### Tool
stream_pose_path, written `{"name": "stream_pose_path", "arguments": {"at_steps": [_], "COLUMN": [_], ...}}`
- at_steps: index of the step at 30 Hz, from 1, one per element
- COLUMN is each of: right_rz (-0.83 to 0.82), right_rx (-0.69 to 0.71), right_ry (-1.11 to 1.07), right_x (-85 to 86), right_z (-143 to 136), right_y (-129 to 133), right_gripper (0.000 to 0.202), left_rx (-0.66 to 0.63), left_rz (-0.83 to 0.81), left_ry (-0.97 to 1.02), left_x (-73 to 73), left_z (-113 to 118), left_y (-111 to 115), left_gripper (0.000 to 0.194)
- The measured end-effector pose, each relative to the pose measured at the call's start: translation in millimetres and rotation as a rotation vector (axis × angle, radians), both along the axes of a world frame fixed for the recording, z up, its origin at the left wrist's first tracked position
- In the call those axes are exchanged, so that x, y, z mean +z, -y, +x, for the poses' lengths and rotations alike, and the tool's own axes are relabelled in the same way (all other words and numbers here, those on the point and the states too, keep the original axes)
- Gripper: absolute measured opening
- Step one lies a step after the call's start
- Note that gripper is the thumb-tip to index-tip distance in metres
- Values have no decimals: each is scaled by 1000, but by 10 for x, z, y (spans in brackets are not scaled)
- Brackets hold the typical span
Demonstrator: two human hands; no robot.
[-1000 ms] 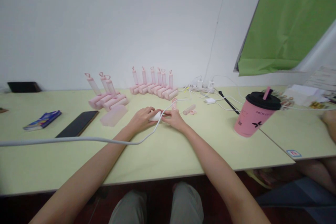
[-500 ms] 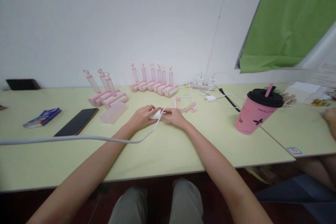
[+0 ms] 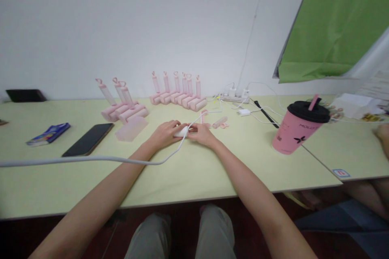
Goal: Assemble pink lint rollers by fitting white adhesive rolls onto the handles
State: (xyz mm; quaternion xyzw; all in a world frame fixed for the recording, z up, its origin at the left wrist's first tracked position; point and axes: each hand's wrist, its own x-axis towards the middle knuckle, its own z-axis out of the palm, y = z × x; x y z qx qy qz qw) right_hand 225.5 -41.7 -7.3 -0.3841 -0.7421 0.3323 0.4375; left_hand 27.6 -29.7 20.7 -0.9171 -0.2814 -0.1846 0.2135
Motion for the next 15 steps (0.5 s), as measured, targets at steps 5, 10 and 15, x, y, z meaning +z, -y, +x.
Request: {"name": "stream_pose_path", "arguments": {"at_steps": [5, 10, 15], "right_rz": [-16, 7, 6], "right_rx": [-22, -11, 10], "right_ry": [5, -21, -42], "right_x": [-24, -27, -33], "right_z": [-8, -1, 5], "right_y": [-31, -49, -69], "right_gripper": [44, 42, 41], "left_rx": [-2, 9, 21], "left_rz": [-11, -27, -45], "left_ry": [11, 27, 42], "left_x": [9, 37, 36], "left_z": [-1, -11, -28], "left_y": [1, 12, -4], "left_gripper": [41, 40, 41]}}
